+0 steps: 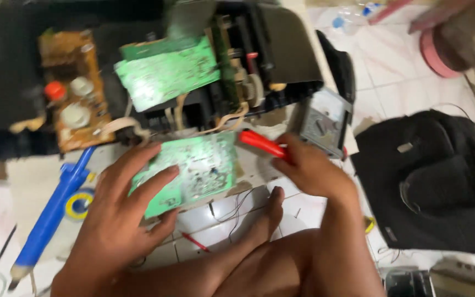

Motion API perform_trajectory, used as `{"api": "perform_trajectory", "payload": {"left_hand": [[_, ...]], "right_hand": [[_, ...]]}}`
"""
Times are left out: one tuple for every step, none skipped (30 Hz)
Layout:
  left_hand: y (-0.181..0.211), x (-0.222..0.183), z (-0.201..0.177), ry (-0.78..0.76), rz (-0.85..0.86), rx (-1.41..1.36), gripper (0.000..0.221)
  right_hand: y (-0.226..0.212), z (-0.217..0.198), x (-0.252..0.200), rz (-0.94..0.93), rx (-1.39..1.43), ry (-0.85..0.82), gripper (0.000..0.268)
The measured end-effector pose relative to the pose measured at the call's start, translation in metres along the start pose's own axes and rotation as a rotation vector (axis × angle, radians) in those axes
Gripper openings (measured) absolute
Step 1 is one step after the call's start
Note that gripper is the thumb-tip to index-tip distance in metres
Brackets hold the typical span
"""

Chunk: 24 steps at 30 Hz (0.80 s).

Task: The person sits on the floor repairing an audio device, using a soldering iron and a desoldering pump to remove solder from a green circuit board, and uses red-handled pliers to work on the board and a power supply board. They reposition the boards, hold components, and continue desoldering joints on the green board.

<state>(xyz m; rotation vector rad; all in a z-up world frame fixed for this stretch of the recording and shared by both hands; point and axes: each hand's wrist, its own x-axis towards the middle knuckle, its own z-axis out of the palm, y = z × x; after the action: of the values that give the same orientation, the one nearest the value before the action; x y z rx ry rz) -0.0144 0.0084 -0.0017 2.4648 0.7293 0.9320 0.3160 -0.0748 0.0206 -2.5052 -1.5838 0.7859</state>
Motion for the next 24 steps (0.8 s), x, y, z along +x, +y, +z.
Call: {"api": "perform_trajectory", "payload": {"left_hand": [[0.001,0.001,0.002,-0.007,-0.021,-0.001,0.066],[0.004,0.002,0.004,-0.018,0.001,-0.007,0.066],[0.007,0.002,0.006,0.009,-0.016,0.002,0.059],[0.008,0.005,0.008,0.04,-0.025,0.011,0.053],[0.0,0.0,0.012,0.034,0.005,0.005,0.053],[-0.009,-0.004,0.015,0.02,0.007,0.034,0.057],[-0.018,-0.009,0.02,0.008,0.011,0.064,0.06],[-0.016,-0.009,0.023,0.002,0.032,0.055,0.06],[-0.015,-0.009,0.025,0.039,0.019,0.08,0.06],[-0.013,-0.011,0.027,0.077,0.003,0.107,0.061],[-0.02,-0.009,0.029,0.072,0.021,0.1,0.061],[-0.025,-0.01,0.03,0.068,0.064,0.166,0.06],[-0.032,-0.01,0.03,0.065,0.108,0.231,0.059],[-0.03,-0.01,0.034,0.062,0.11,0.236,0.059],[-0.029,-0.011,0.037,0.084,0.096,0.226,0.056],[-0.028,-0.018,0.034,0.106,0.067,0.234,0.052],[-0.021,-0.012,0.033,0.103,0.054,0.258,0.052],[-0.014,-0.01,0.028,0.09,0.024,0.241,0.051],[-0.008,-0.007,0.024,0.079,-0.006,0.223,0.05],[-0.004,-0.004,0.02,0.072,-0.028,0.257,0.05],[0.0,-0.002,0.016,0.097,-0.005,0.224,0.049],[0.003,0.002,0.014,0.121,0.021,0.184,0.048],[0.006,0.002,0.01,0.115,0.003,0.213,0.048],[0.009,0.003,0.009,0.164,-0.002,0.181,0.043]], "right_hand": [[-0.004,0.005,0.002,-0.028,0.043,0.0,0.036],[-0.004,0.014,0.007,-0.011,0.056,0.015,0.036],[-0.004,0.022,0.011,-0.055,0.075,0.049,0.031],[-0.004,0.028,0.018,-0.098,0.091,0.093,0.028],[-0.003,0.032,0.02,-0.081,0.101,0.117,0.028],[-0.002,0.035,0.021,-0.089,0.1,0.11,0.036],[0.0,0.038,0.022,-0.096,0.099,0.104,0.045],[0.001,0.039,0.023,-0.079,0.106,0.121,0.045],[0.002,0.041,0.024,-0.073,0.099,0.115,0.045],[0.003,0.042,0.026,-0.07,0.092,0.107,0.045],[0.006,0.045,0.027,-0.057,0.098,0.121,0.045],[0.009,0.048,0.029,-0.082,0.106,0.147,0.046],[0.01,0.052,0.031,-0.108,0.113,0.174,0.047],[0.011,0.048,0.03,-0.11,0.119,0.174,0.047],[0.01,0.045,0.03,-0.083,0.108,0.145,0.048],[0.002,0.045,0.031,-0.078,0.101,0.103,0.049],[0.007,0.044,0.033,-0.101,0.111,0.092,0.049],[0.009,0.047,0.035,-0.095,0.092,0.089,0.05],[0.01,0.05,0.039,-0.089,0.074,0.086,0.05],[0.007,0.048,0.037,-0.121,0.089,0.066,0.05],[0.004,0.046,0.036,-0.083,0.059,0.06,0.054],[0.002,0.043,0.035,-0.04,0.025,0.056,0.057],[0.005,0.048,0.037,-0.067,0.037,0.039,0.057],[0.009,0.051,0.039,-0.113,0.017,0.103,0.059]]}}
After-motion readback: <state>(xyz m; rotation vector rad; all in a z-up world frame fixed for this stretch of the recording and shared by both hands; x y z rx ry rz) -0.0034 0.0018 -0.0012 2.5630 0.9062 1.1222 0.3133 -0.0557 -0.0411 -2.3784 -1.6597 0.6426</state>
